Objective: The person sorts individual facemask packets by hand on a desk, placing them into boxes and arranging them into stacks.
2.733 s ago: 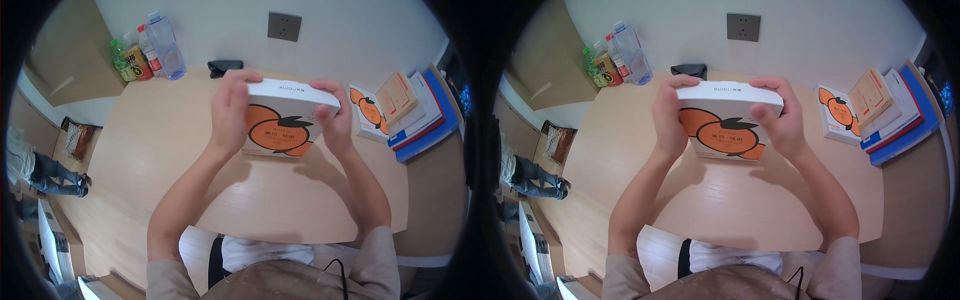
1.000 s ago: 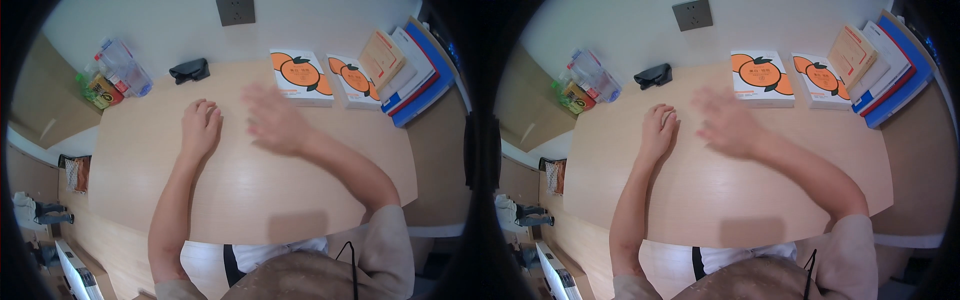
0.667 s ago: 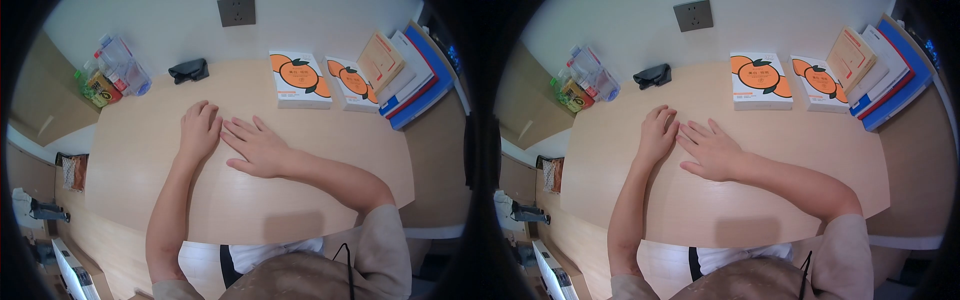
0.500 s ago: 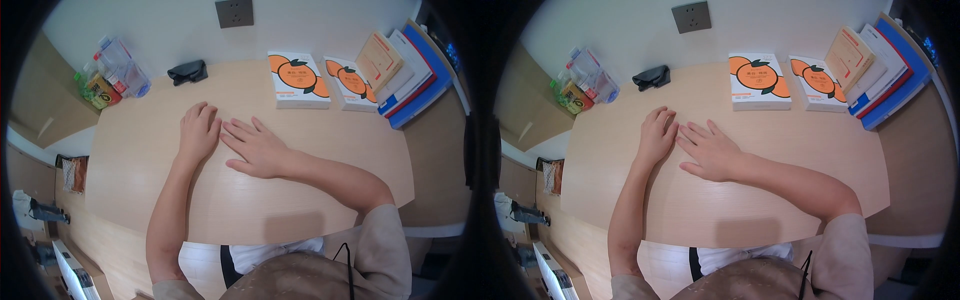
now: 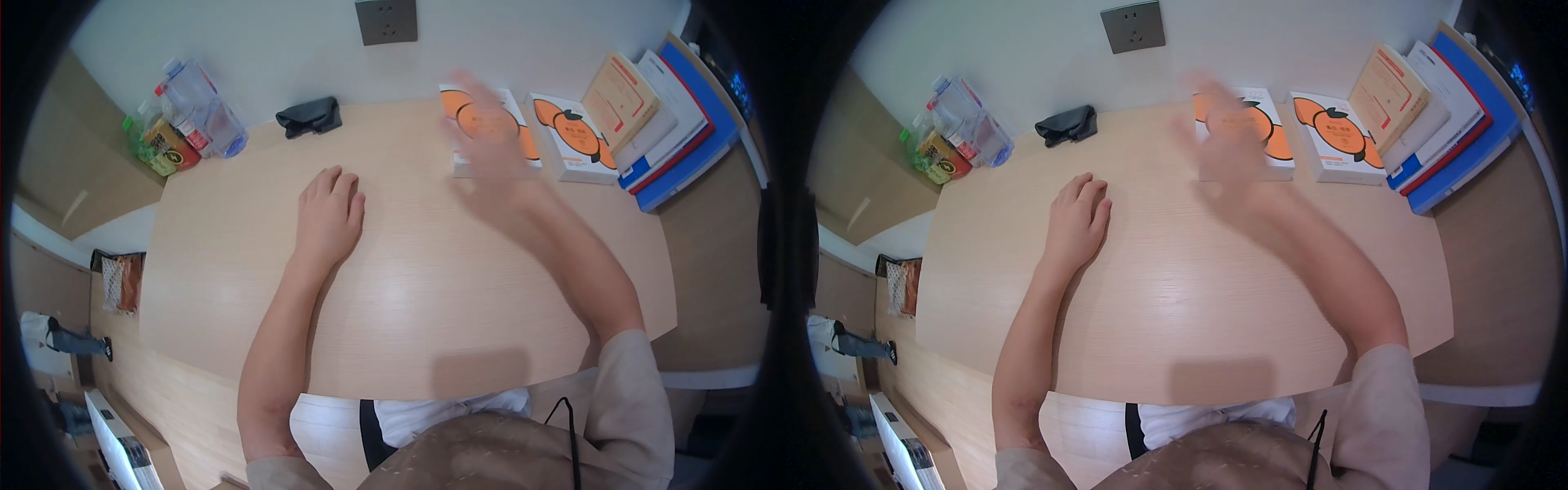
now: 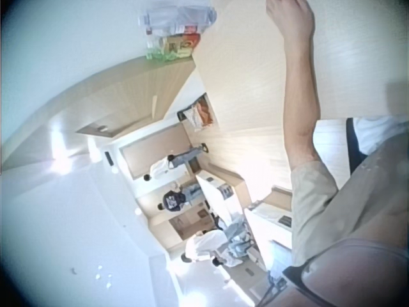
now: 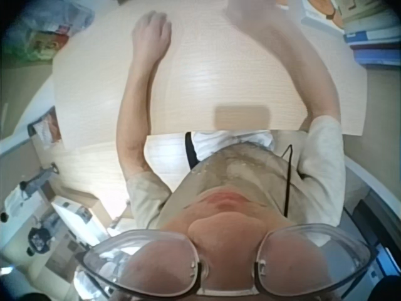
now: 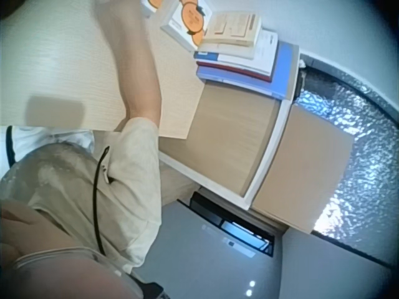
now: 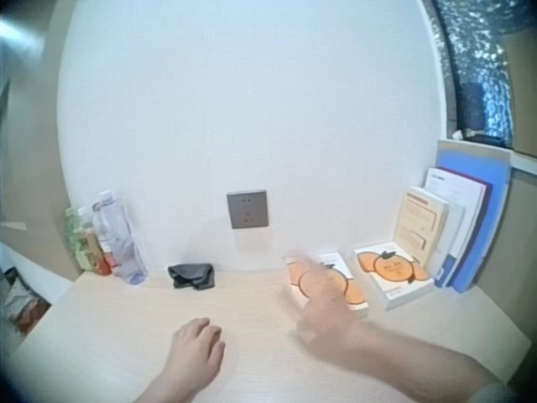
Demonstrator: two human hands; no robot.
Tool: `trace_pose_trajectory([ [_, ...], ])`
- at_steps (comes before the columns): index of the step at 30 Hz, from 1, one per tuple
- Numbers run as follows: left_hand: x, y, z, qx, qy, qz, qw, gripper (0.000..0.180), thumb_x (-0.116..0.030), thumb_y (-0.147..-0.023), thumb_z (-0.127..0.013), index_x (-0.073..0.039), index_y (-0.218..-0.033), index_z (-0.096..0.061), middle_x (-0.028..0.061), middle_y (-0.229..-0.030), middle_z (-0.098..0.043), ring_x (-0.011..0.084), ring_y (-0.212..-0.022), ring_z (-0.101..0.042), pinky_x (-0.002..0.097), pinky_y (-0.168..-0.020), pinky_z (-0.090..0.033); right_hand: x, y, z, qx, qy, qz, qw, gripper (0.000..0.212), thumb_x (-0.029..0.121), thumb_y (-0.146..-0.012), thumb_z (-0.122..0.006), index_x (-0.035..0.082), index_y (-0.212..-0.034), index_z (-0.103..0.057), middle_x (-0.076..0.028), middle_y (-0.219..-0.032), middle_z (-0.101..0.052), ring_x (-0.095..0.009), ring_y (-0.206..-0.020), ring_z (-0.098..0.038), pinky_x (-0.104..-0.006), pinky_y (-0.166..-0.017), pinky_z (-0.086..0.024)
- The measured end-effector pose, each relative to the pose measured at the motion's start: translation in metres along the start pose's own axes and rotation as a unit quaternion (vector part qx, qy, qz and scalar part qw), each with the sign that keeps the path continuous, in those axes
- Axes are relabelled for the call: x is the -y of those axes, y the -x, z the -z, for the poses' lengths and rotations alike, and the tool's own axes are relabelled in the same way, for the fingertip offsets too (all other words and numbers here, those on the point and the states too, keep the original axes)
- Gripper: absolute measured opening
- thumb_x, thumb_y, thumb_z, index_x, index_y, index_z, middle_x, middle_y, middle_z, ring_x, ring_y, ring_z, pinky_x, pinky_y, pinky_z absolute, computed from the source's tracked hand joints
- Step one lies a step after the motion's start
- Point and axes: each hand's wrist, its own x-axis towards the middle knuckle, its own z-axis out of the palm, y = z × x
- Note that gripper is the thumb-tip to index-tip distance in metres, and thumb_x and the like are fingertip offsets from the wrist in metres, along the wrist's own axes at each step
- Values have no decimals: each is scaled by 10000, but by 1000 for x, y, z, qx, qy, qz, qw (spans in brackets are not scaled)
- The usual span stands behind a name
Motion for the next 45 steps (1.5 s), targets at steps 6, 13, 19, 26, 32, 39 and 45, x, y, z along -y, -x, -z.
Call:
trace_pose_trajectory([
  [6, -16, -11, -2, 9, 1, 0, 1000, 313, -232, -899, -556, -2, -1109, -593, 217, -1209, -553, 374, -1129, -515, 435, -970, -395, -103, -38, 70, 30, 335, -23, 942, 607, 386, -934, -487, -7, -1376, -351, -265, -1398, -355, -409, -1226, -429, -430, -1021, -377],
  [13, 2, -10, -4, 6, 23, 18, 1000, 383, -284, -943, -476, 13, -1166, -569, 196, -1205, -559, 364, -1126, -515, 418, -966, -392, -4, 11, 19, 258, 338, -161, 891, 734, 484, -931, -418, -45, -1419, -274, -344, -1324, -366, -426, -1234, -433, -436, -995, -404],
  [19, -23, -17, 5, 104, 159, 132, 973, 673, -473, -852, -550, 16, -1303, -451, 163, -1322, -496, 296, -1262, -394, 435, -1062, -205, -9, 29, -14, 159, 168, -88, 969, 624, 368, -902, -556, -60, -1328, -397, -255, -1284, -453, -352, -1182, -478, -413, -971, -420],
  [26, -31, -15, 9, 77, 554, 253, 789, 538, -213, -927, -578, 47, -1343, -359, 183, -1303, -466, 215, -1180, -488, 315, -965, -437, -31, 33, -30, 131, -27, -64, 989, 453, 229, -881, -609, -53, -1217, -497, -194, -1206, -499, -325, -1137, -489, -380, -961, -409],
  [32, -46, -21, 39, -8, 651, 306, 695, 471, -259, -928, -583, 27, -1273, -437, 140, -1191, -549, 193, -1101, -547, 315, -910, -477, 6, 38, -16, 81, -16, 30, 996, 423, 185, -858, -640, -33, -1195, -507, -161, -1134, -518, -279, -1073, -510, -346, -927, -417],
  [39, -48, -23, 60, 23, 677, 238, 696, 432, -180, -909, -623, -31, -1260, -420, 96, -1114, -561, 149, -1005, -585, 281, -821, -504, 43, 23, 9, -3, -59, 123, 991, 410, 201, -856, -660, -20, -1174, -526, -105, -1051, -561, -196, -990, -542, -308, -876, -432],
  [45, -55, -17, 78, -54, 672, 42, 737, 486, -71, -865, -658, -57, -1266, -384, 91, -1115, -555, 150, -1030, -573, 277, -846, -485, 66, 13, 53, 197, -191, -76, 959, 358, 175, -799, -731, 22, -1082, -574, -22, -936, -606, -88, -837, -572, -246, -762, -471],
])
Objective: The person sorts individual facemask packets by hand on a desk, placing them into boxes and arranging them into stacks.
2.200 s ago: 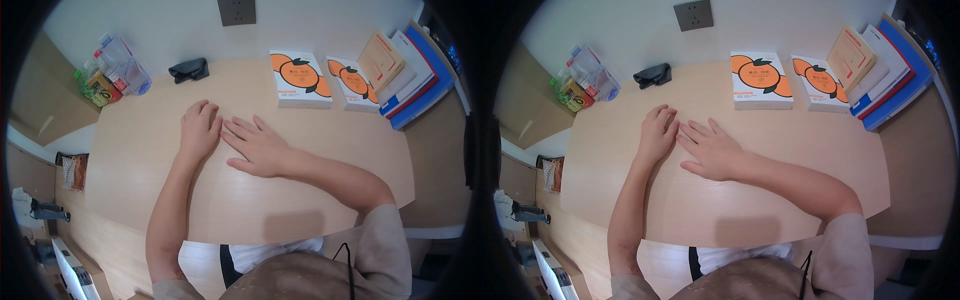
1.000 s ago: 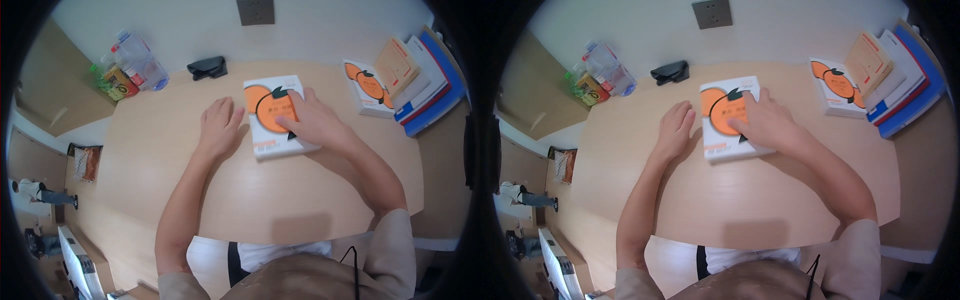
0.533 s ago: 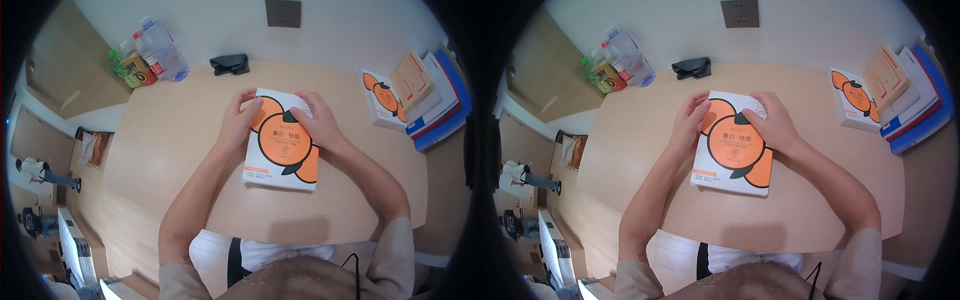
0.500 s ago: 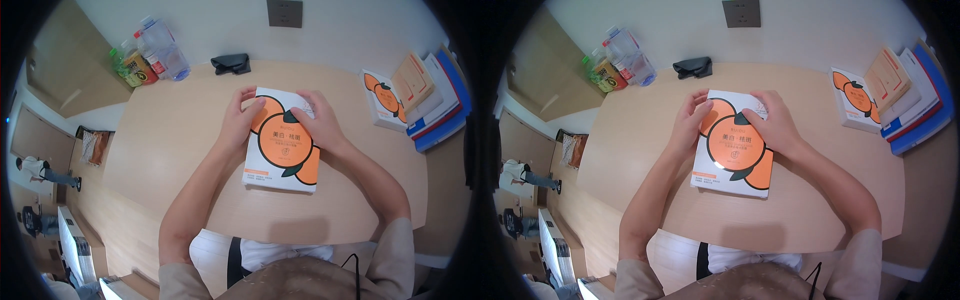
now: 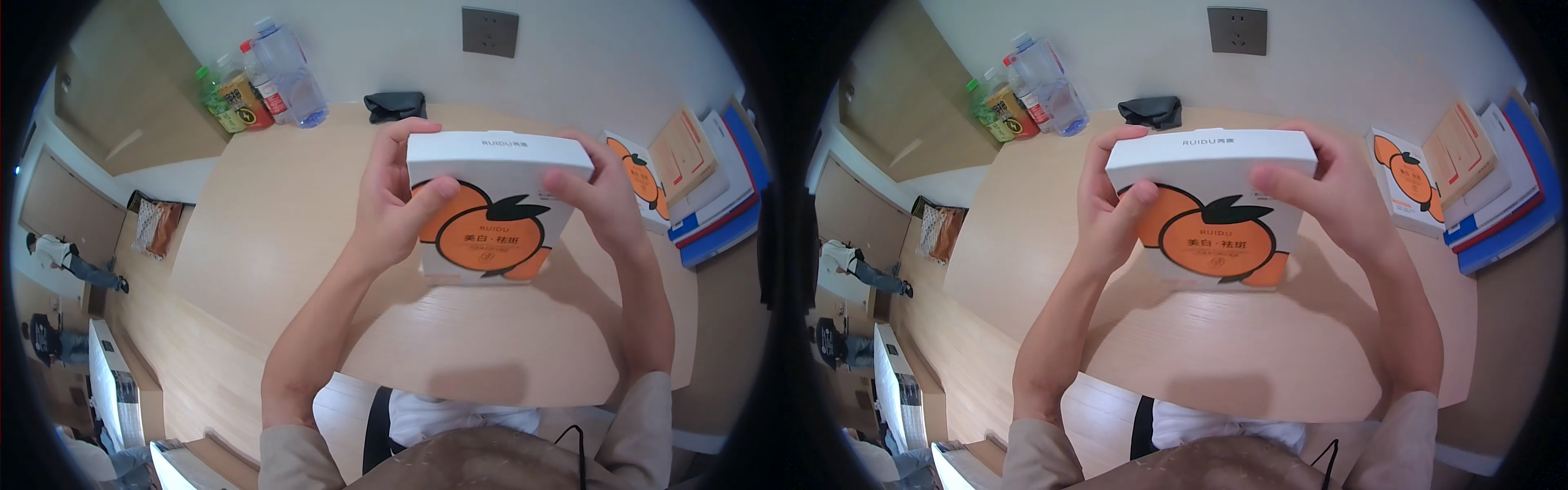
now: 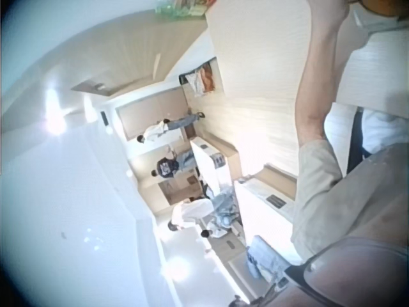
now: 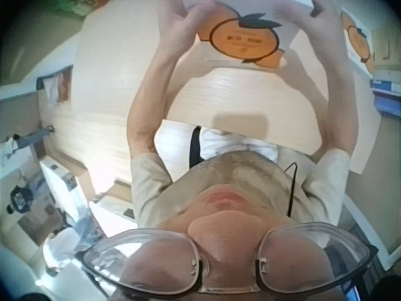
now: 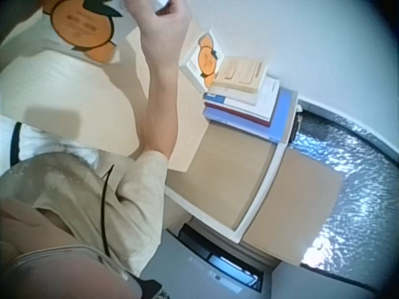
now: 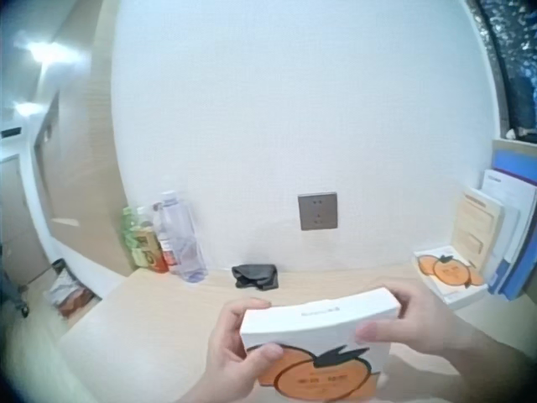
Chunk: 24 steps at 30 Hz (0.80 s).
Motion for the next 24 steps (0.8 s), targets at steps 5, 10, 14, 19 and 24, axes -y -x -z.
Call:
trace_pose_trajectory([
  [5, -4, 0, 1, 96, -76, -114, 986, 576, -4, -846, -652, -103, -1317, -335, 124, -1167, -547, 207, -1082, -560, 329, -878, -486, 11, 4, 7, 33, 40, 79, 996, 331, 74, -767, -735, 29, -1052, -572, -48, -1024, -605, -101, -903, -570, -259, -792, -475],
  [10, -9, 0, -5, 76, -47, -102, 991, 628, -6, -861, -634, -115, -1377, -292, 134, -1219, -525, 224, -1106, -551, 346, -924, -462, 6, 3, 3, -8, 71, 242, 968, 356, -17, -728, -713, 51, -1047, -571, -124, -1151, -595, -179, -1045, -569, -303, -862, -467],
  [14, 1, -7, 15, 89, -231, -220, 944, 475, 45, -821, -609, -84, -1255, -469, 141, -1221, -510, 225, -1080, -544, 315, -920, -450, 30, 10, 7, 97, 361, 408, 833, 322, 176, -801, -684, 96, -1108, -630, -160, -1244, -561, -301, -1140, -536, -460, -981, -379],
  [19, -1, -3, 5, 60, -255, -218, 940, 405, 77, -760, -611, -59, -1134, -535, 156, -1187, -495, 242, -1049, -533, 317, -864, -466, 38, 18, 12, 141, 406, 355, 830, 353, 359, -928, -518, 91, -1062, -705, -162, -1224, -580, -305, -1136, -526, -483, -1001, -333],
  [24, 8, -5, 9, 75, -244, -270, 928, 549, 83, -766, -632, -107, -1238, -426, 158, -1194, -483, 237, -1041, -546, 326, -802, -504, 42, 23, 8, 35, 405, 352, 843, 299, 292, -922, -549, 39, -965, -702, -121, -1064, -631, -240, -926, -552, -371, -849, -384],
])
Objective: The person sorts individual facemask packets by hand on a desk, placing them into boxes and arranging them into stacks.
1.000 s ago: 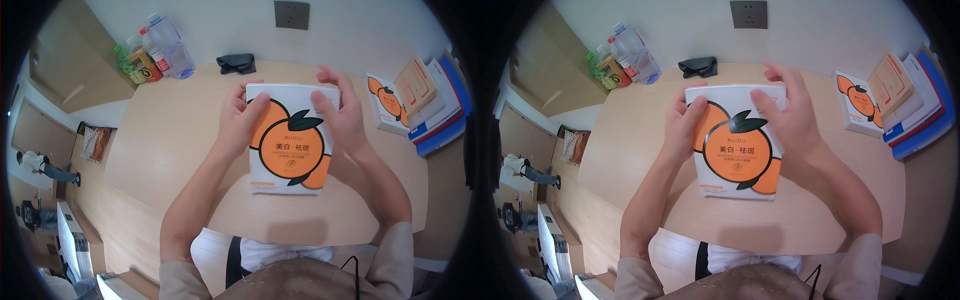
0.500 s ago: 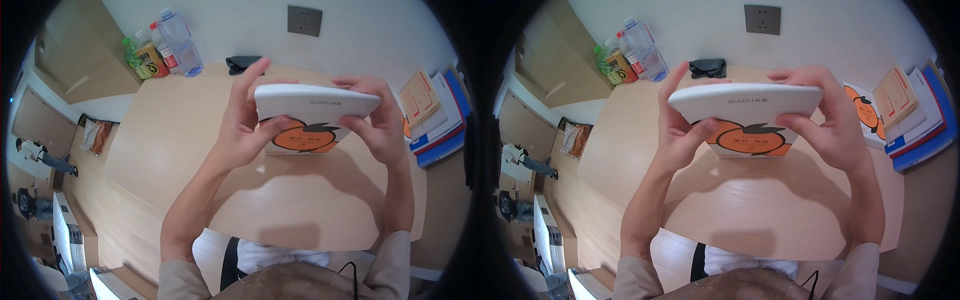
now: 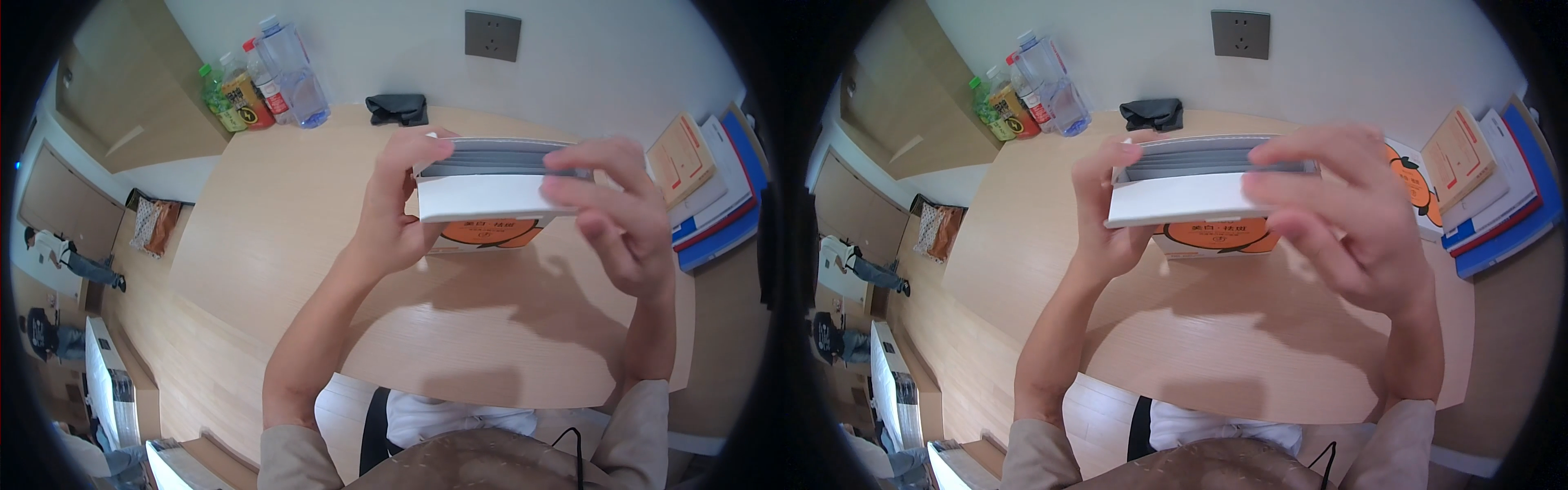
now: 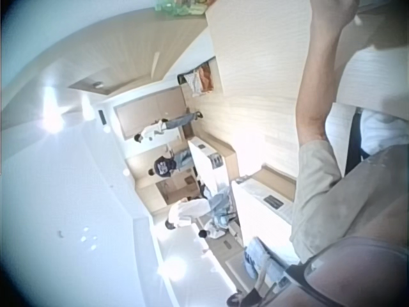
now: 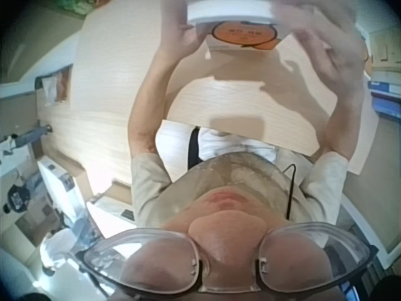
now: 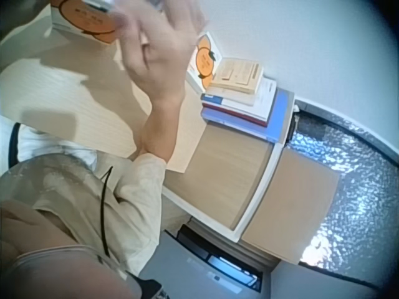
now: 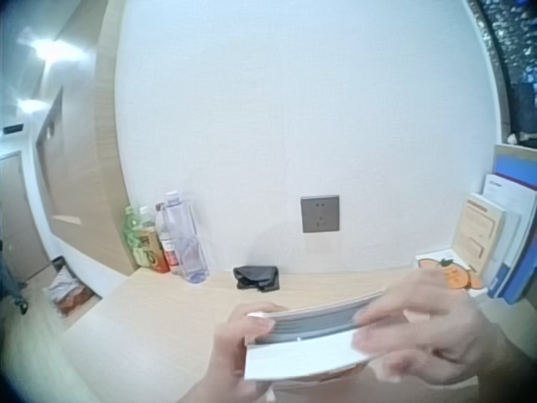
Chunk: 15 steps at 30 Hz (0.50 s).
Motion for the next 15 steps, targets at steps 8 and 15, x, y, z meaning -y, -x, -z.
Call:
trace_pose_trajectory([
  [8, 7, 6, -11, -79, 99, 32, 991, 690, 49, -828, -656, -134, -1326, -216, 151, -1188, -478, 223, -1069, -559, 309, -820, -520, -18, 4, -12, -132, -271, -288, 909, 396, 297, -983, -493, -10, -789, -651, -48, -747, -596, -91, -698, -461, -225, -657, -364],
  [15, 32, 30, -16, -27, 36, 92, 995, 803, -90, -854, -682, -122, -1423, -116, 169, -1257, -491, 255, -1072, -574, 381, -872, -499, -18, 3, -5, -74, -289, -281, 912, 316, 272, -942, -535, 1, -840, -662, -36, -809, -619, -84, -730, -490, -238, -696, -395],
])
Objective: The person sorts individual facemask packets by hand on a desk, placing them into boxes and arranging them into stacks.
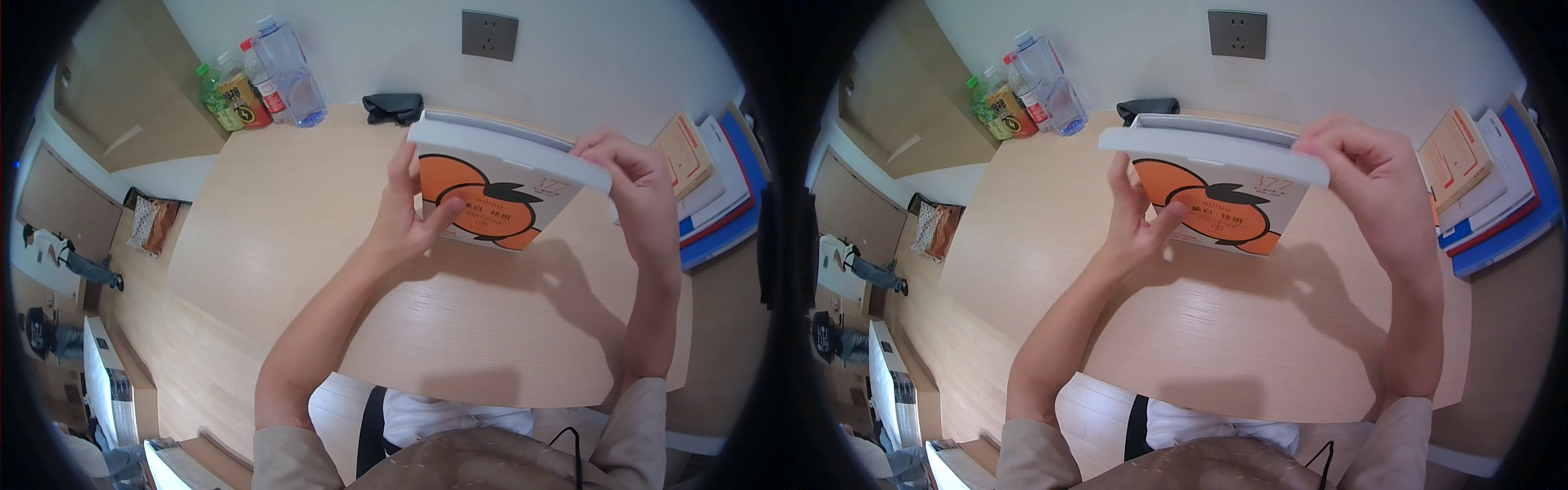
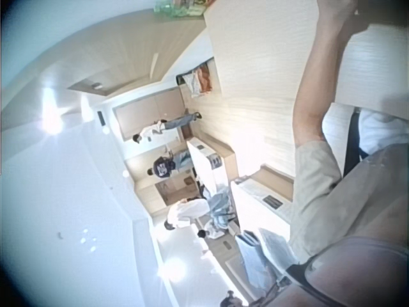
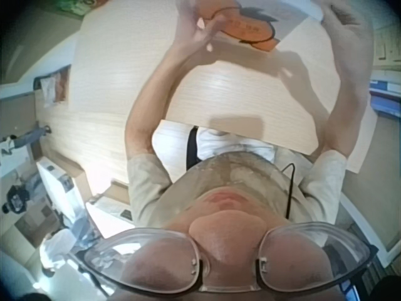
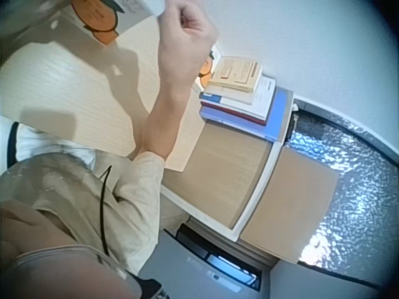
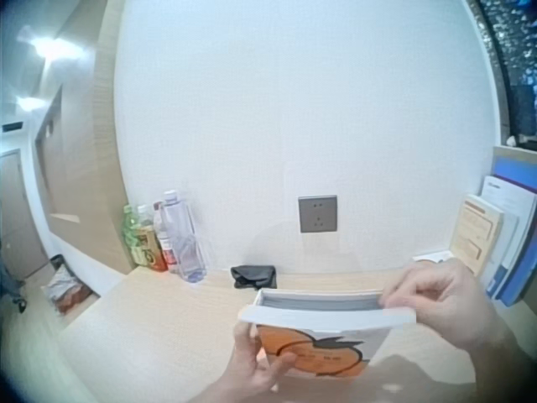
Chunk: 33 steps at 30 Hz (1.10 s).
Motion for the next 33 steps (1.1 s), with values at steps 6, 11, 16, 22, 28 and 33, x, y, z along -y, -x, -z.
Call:
trace_pose_trajectory([
  [6, -12, -3, 15, 38, -46, 69, 996, 839, -104, -872, -649, -117, -1504, -97, 141, -973, -667, 191, -838, -656, 314, -759, -525, -9, -8, -9, -50, 145, 51, 987, 263, 197, -902, -572, 26, -1092, -633, -73, -990, -641, -133, -861, -586, -258, -781, -447],
  [11, -52, -31, 15, 73, -30, 348, 934, 530, -208, -905, -596, -53, -1384, -432, 128, -870, -668, 114, -749, -624, 228, -730, -487, -71, -21, 9, 81, -115, -228, 963, 314, 156, -909, -559, 26, -1194, -586, -101, -997, -642, -155, -896, -605, -305, -765, -486],
  [16, -63, -43, 29, 100, -4, 495, 863, 441, -219, -897, -571, 35, -1256, -536, 140, -1060, -650, 159, -953, -626, 263, -820, -483, -112, -8, -42, 62, -402, -403, 820, 284, 158, -951, -493, -23, -1163, -552, -105, -968, -653, -164, -780, -651, -285, -574, -549],
  [22, -63, -47, 59, 157, 3, 595, 788, 372, -239, -905, -545, 73, -1095, -612, 100, -1005, -658, 124, -851, -609, 230, -768, -467, -117, -8, -53, 248, -372, -435, 782, 273, 149, -972, -431, -25, -1169, -503, -176, -914, -651, -233, -634, -671, -311, -479, -568],
  [28, -65, -47, 61, 171, 58, 606, 775, 343, -204, -915, -531, 67, -1110, -611, 86, -1002, -659, 102, -822, -611, 218, -731, -480, -125, -1, -53, 275, -395, -414, 772, 320, 222, -975, -427, -23, -1158, -522, -132, -842, -653, -212, -636, -657, -312, -534, -546],
  [33, -67, -44, 46, 140, 143, 568, 798, 407, -164, -917, -533, 58, -1259, -528, 109, -1104, -639, 130, -941, -615, 243, -812, -490, -129, -6, -37, 224, -362, -342, 838, 261, 249, -917, -578, 32, -1058, -609, -13, -827, -636, -78, -679, -577, -218, -562, -457],
])
